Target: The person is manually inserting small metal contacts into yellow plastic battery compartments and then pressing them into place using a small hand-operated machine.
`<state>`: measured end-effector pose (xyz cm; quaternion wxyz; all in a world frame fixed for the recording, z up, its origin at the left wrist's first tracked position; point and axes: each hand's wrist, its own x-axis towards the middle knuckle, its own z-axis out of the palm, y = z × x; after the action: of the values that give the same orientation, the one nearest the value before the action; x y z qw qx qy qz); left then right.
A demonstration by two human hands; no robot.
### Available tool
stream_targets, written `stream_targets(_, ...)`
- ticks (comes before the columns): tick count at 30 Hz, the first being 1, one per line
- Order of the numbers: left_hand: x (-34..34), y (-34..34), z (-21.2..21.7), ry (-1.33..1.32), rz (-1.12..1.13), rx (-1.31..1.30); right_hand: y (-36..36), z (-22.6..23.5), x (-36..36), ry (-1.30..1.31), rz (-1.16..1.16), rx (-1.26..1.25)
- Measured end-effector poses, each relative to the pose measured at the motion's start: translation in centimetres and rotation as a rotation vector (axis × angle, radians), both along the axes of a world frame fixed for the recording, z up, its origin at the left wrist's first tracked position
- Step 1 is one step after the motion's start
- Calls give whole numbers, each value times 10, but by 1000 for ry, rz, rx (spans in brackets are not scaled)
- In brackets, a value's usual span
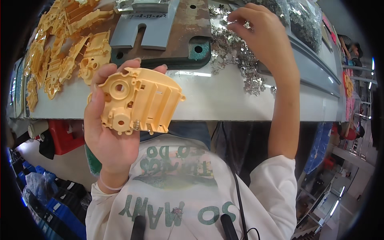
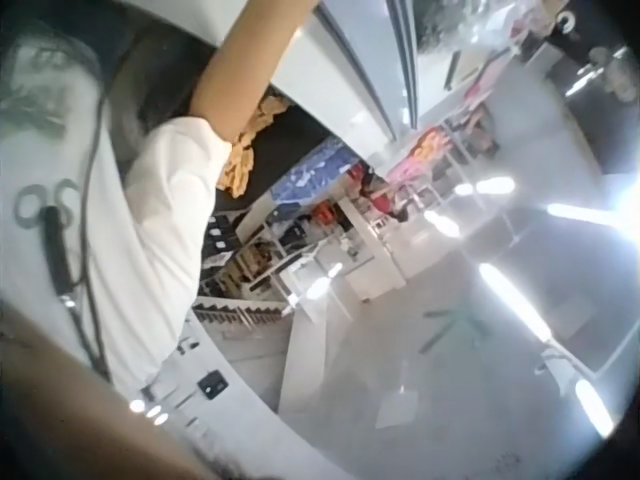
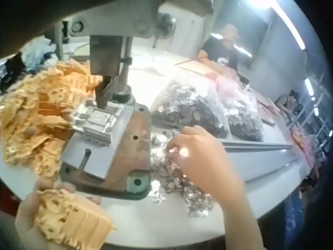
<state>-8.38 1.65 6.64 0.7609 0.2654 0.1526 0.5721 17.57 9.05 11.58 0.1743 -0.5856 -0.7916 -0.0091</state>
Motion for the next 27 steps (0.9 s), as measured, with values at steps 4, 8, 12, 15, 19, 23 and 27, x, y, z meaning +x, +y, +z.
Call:
stream_targets(4, 4, 1, 5, -5, 68, -84, 20, -12, 5, -103, 114, -40)
stream_targets(8, -3, 3, 2, -5, 94, -101, 13, -7, 1, 28, 20, -69)
stream_targets(12, -11, 4, -4, -9, 16, -9, -23, 6, -3, 773, -48, -91)
stream_targets(15, -2, 8, -7, 22, 5, -9, -59, 7, -17, 1076, 189, -113)
stream_targets(19, 7, 4, -2, 55, -28, 52, -93, 5, -41, 1101, 239, -189)
stream_targets(23, 10, -3, -6, 129, 11, 134, -107, -4, -59, 999, 167, -290)
stream_targets(27, 14, -9, -8, 190, 62, 249, -120, -6, -70, 1115, 21, -276)
